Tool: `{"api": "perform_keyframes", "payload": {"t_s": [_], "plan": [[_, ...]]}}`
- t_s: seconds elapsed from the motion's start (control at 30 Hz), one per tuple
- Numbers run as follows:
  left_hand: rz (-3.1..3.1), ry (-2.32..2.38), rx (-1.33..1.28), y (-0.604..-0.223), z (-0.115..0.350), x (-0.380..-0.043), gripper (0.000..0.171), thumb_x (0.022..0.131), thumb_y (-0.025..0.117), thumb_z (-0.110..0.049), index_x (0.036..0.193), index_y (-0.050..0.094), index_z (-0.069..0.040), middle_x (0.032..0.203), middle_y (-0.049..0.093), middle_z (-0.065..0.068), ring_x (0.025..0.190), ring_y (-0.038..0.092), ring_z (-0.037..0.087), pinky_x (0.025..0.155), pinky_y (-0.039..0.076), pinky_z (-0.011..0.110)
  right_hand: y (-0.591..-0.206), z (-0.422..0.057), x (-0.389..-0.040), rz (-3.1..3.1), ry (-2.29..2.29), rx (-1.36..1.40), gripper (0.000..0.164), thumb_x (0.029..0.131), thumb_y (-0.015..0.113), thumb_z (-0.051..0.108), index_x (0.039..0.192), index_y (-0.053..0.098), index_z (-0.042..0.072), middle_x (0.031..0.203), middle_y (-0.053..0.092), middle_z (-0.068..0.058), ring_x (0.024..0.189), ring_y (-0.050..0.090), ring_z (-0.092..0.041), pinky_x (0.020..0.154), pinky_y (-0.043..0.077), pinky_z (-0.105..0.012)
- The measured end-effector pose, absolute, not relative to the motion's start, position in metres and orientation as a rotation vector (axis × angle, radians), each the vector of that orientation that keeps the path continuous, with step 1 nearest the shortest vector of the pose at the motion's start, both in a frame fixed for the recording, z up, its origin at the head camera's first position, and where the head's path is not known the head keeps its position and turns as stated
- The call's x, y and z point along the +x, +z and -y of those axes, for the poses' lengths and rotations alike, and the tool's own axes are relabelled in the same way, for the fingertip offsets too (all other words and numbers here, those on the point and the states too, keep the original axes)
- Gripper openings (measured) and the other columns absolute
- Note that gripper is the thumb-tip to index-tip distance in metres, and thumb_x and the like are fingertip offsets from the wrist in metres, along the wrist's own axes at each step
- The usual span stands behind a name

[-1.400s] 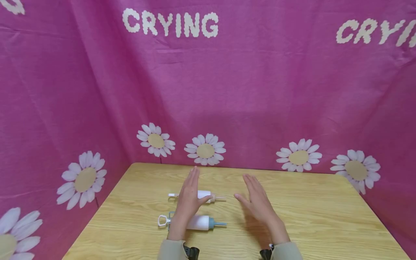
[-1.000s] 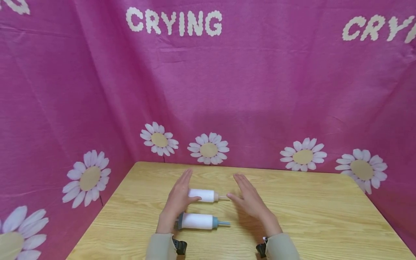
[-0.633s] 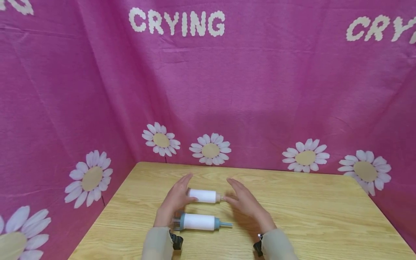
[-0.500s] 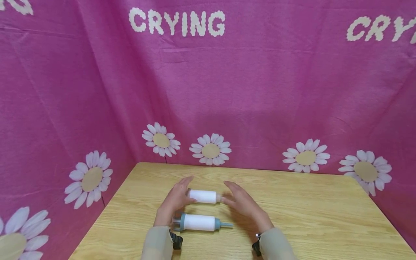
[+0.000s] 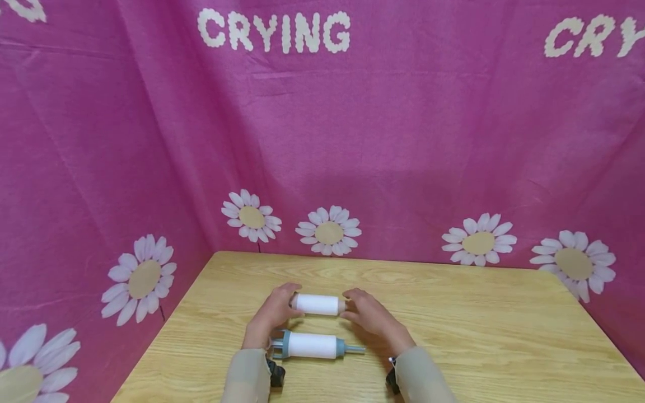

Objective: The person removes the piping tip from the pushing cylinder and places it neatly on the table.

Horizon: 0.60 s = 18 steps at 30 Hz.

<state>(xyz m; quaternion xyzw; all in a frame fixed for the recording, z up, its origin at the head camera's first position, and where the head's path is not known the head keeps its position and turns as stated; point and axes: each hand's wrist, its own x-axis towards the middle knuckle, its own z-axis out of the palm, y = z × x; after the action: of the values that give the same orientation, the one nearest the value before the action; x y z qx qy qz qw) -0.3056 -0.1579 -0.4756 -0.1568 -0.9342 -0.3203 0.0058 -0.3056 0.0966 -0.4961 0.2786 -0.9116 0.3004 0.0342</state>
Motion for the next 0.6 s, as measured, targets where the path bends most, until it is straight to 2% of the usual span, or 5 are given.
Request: {"api": "perform_keyframes", "payload": {"t_s": [0.23,0.4,0.6], "plan": [[2.919,-0.973,-0.508,-0.4796,0.1562,-0.3083,0.046,0.077,0.08,-0.003,0.119,0.063,0.004,0.12,0.065,0.019,0.109,0.062,0.031,0.096,0.052,0.047,-0.4966,-0.0939,-0.3086,2.801,0.876,0.911,0.029,0.087,0.072,0.011,0.109,0.062,-0.004,0.105,0.065,-0.013,0.095,0.062,-0.022,0.086,0.055,-0.039],[2.899,-0.959,-0.527,-0.4812,0.1567,-0.3091,0.043,0.076,0.081,-0.002,0.115,0.065,0.003,0.118,0.067,0.018,0.108,0.063,0.029,0.094,0.054,0.045,-0.4963,-0.0938,-0.3093,2.784,0.83,0.938,0.018,0.088,0.07,0.008,0.103,0.064,-0.001,0.096,0.064,-0.008,0.086,0.056,-0.015,0.077,0.052,-0.032],[2.916,-1.003,-0.506,-0.4822,0.1581,-0.3077,0.041,0.076,0.081,-0.004,0.115,0.066,0.001,0.119,0.067,0.016,0.106,0.062,0.027,0.094,0.053,0.045,-0.4989,-0.0948,-0.3099,2.768,0.814,0.938,0.015,0.089,0.069,0.007,0.101,0.065,0.0,0.096,0.065,-0.008,0.087,0.058,-0.016,0.079,0.053,-0.034]]}}
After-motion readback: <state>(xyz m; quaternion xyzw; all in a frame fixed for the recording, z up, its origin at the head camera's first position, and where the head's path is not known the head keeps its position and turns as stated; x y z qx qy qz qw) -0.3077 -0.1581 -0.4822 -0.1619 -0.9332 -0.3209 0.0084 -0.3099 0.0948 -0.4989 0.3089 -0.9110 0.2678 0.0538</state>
